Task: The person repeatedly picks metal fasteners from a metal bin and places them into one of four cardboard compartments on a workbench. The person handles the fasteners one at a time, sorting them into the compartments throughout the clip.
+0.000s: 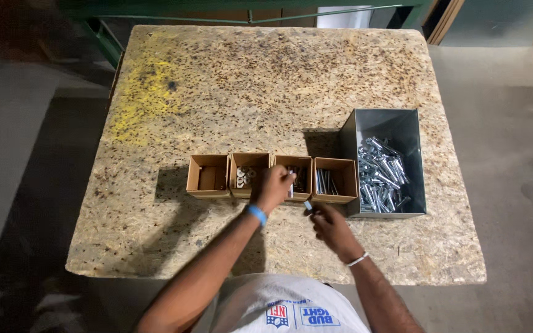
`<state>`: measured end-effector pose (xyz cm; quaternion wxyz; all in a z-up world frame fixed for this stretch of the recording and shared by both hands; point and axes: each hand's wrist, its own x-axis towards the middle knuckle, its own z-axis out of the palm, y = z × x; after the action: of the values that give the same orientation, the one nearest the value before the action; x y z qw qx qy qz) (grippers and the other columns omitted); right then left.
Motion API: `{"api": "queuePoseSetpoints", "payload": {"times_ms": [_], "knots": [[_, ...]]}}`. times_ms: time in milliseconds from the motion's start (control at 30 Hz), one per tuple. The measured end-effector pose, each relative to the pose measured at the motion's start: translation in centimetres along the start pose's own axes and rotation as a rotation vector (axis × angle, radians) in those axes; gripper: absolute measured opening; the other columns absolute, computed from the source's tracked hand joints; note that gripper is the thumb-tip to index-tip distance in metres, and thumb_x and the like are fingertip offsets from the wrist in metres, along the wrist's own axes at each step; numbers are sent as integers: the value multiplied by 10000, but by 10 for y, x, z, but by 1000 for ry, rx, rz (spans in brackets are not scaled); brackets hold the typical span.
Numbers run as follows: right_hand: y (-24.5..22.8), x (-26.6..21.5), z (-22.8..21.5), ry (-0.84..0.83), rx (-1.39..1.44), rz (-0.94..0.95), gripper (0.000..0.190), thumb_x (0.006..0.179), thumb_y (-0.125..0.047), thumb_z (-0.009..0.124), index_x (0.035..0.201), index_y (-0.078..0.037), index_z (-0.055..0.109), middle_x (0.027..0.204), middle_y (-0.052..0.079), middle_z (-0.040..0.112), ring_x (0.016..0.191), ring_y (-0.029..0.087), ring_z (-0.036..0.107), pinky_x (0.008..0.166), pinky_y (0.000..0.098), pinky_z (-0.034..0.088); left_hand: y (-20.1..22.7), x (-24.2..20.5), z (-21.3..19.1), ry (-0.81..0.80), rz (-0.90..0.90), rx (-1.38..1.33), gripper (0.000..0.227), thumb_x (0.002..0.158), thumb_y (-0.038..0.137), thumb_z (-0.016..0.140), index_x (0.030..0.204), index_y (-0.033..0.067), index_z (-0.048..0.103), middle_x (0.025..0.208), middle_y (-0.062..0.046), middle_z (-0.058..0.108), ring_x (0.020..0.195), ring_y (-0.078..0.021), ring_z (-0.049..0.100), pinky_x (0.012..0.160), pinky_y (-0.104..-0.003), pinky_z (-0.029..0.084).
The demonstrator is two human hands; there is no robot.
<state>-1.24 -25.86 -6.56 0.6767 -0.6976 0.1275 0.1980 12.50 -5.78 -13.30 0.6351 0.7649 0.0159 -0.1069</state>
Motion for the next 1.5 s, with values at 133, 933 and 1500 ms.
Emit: {"api": "queuePoseSetpoints", "payload": {"times_ms": [133, 933, 1500], "knots": [[-3, 5, -38, 220, 9, -72, 379, 1111, -13, 685, 1473, 97, 701, 1112, 249, 743, 933, 288, 715, 738, 434, 685, -20, 79, 37, -146, 140, 843, 260, 986, 293, 864, 1033, 37, 878, 939, -160, 854, 979, -382, 881, 790, -528, 718], [1, 168, -71, 411, -883, -73, 299, 867, -212, 980, 1153, -135, 946, 1000, 202, 899, 1027, 489, 864, 927, 600, 699, 116, -85, -69, 11, 330, 441, 489, 1138, 268, 721, 687, 87, 677, 515, -109, 610, 508, -247, 611, 560, -355, 431], [36, 116, -209, 658, -1003, -30, 248, 1027, -356, 799, 1187, -220, 931, 1072, 151, 903, 1094, 485, 842, 936, 622, 688, 107, -138, -93, -88, 97, 397, 543, 1185, 453, 623, 781, 110, 742, 628, -119, 750, 684, -379, 797, 701, -452, 612]]}}
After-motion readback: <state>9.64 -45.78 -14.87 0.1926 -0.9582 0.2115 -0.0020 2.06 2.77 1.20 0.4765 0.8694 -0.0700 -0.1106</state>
